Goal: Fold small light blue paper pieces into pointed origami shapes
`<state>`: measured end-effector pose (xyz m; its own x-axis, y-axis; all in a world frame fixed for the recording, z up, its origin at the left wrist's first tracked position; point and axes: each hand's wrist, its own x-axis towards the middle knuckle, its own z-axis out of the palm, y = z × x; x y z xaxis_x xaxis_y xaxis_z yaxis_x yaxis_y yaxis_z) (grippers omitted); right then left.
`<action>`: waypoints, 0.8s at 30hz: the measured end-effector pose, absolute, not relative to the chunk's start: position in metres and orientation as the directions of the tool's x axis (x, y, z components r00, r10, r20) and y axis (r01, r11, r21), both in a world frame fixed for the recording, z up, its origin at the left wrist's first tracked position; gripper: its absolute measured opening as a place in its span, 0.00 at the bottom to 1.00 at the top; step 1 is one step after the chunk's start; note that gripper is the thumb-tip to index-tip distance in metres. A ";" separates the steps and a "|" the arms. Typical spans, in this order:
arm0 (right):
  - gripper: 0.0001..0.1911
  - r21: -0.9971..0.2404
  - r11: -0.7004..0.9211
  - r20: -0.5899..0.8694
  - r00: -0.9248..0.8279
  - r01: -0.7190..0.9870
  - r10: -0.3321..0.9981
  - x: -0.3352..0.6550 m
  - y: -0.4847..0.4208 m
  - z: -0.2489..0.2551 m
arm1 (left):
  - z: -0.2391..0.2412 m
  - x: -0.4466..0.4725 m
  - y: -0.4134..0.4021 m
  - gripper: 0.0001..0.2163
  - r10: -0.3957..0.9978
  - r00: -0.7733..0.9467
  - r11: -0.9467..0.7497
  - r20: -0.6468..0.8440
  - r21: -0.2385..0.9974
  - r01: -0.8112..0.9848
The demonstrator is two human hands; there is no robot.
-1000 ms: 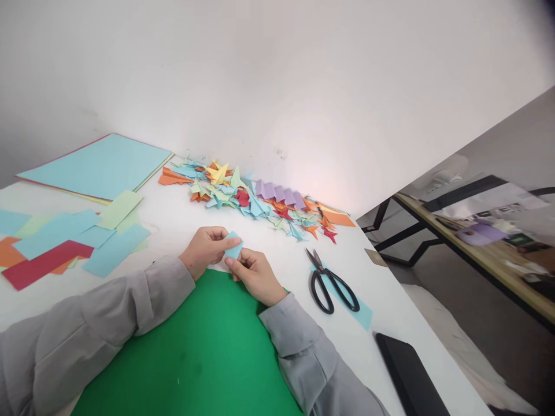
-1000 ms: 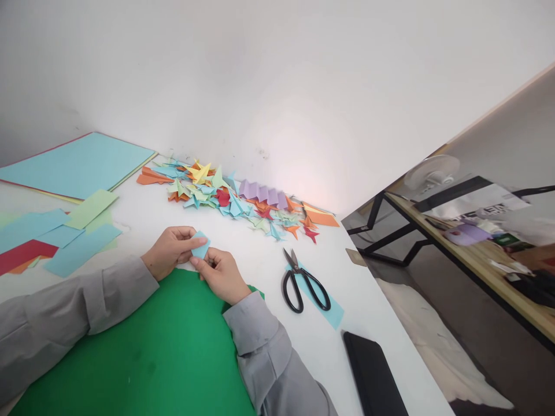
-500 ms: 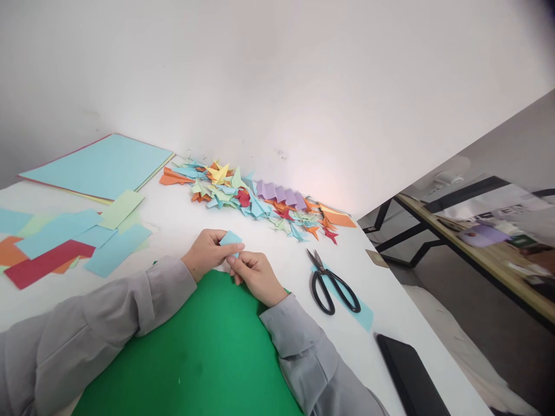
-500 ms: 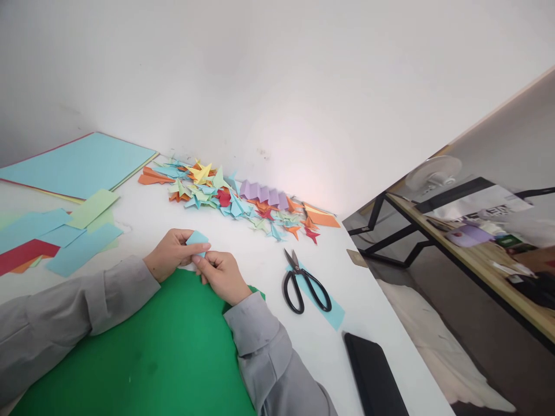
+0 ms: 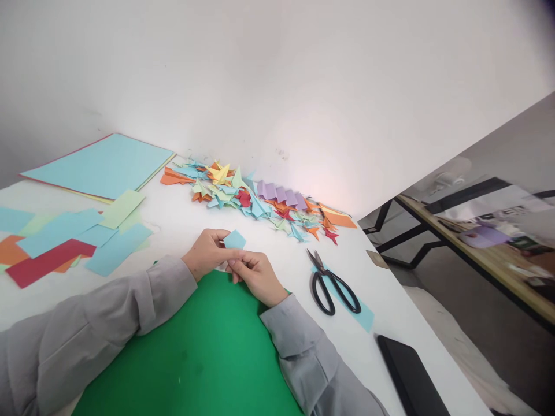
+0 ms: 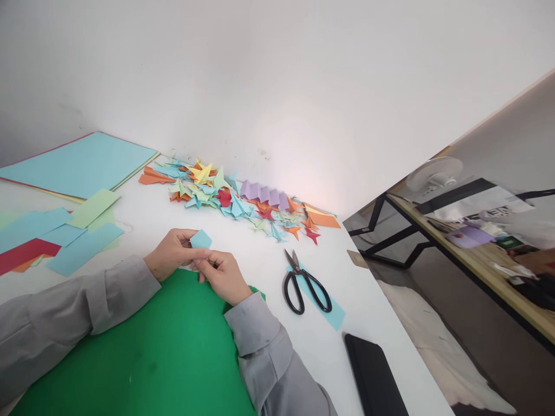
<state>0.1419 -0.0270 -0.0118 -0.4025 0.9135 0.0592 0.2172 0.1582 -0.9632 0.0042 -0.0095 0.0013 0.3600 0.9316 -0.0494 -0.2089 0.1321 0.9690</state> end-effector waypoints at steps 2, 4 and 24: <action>0.20 -0.964 0.151 0.052 -0.402 0.220 0.914 0.142 -0.027 -0.011 | 0.002 0.004 -0.010 0.11 0.932 0.363 0.106 -0.024 0.973 -0.207; 0.20 -0.964 0.148 0.047 -0.402 0.223 0.915 0.142 -0.027 -0.011 | 0.003 0.005 -0.009 0.11 0.939 0.343 0.082 -0.012 0.978 -0.190; 0.20 -0.952 0.187 0.070 -0.422 0.241 0.904 0.143 -0.028 -0.009 | -0.004 0.005 -0.005 0.24 0.963 0.253 0.134 -0.097 0.982 -0.135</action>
